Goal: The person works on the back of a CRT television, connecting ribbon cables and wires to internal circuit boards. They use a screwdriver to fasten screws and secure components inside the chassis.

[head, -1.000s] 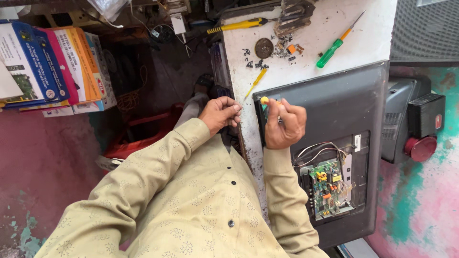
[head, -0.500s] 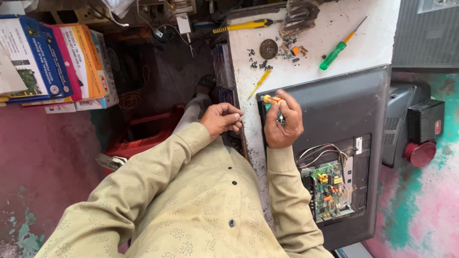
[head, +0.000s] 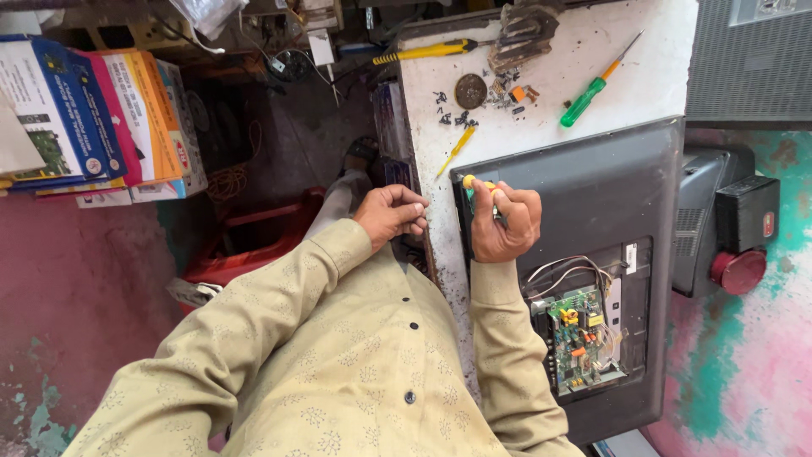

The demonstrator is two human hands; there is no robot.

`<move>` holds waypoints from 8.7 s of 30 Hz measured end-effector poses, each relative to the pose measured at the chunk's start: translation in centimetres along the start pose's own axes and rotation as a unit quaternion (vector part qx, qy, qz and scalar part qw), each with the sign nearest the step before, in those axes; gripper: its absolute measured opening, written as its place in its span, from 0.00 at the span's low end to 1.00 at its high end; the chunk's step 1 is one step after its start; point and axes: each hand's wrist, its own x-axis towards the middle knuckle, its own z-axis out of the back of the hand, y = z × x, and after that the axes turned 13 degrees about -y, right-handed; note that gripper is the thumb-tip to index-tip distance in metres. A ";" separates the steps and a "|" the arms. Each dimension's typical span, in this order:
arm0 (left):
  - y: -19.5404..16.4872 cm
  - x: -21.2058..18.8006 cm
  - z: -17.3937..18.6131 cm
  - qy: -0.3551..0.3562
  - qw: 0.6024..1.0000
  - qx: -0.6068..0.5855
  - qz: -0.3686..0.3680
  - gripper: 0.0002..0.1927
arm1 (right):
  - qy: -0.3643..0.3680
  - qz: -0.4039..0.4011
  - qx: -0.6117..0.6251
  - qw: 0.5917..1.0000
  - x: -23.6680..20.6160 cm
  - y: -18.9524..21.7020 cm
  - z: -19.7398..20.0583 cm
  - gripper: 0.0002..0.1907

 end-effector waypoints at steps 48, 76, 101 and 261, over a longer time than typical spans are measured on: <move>-1.7 1.8 -3.0 0.030 0.996 0.016 0.082 0.06 | -0.034 -0.281 0.082 0.956 -0.3 2.7 3.0 0.18; 13.0 -9.0 -6.1 0.072 0.986 0.033 0.148 0.07 | -0.035 -0.318 0.092 0.943 -11.8 6.6 21.1 0.19; 11.1 -6.6 -3.6 -0.005 0.979 0.144 0.144 0.17 | 0.056 -0.145 -0.031 0.987 -11.4 2.3 16.6 0.15; 3.5 -7.1 0.2 0.002 0.969 0.199 0.145 0.06 | -0.004 -0.062 -0.115 0.991 -9.9 2.1 16.6 0.16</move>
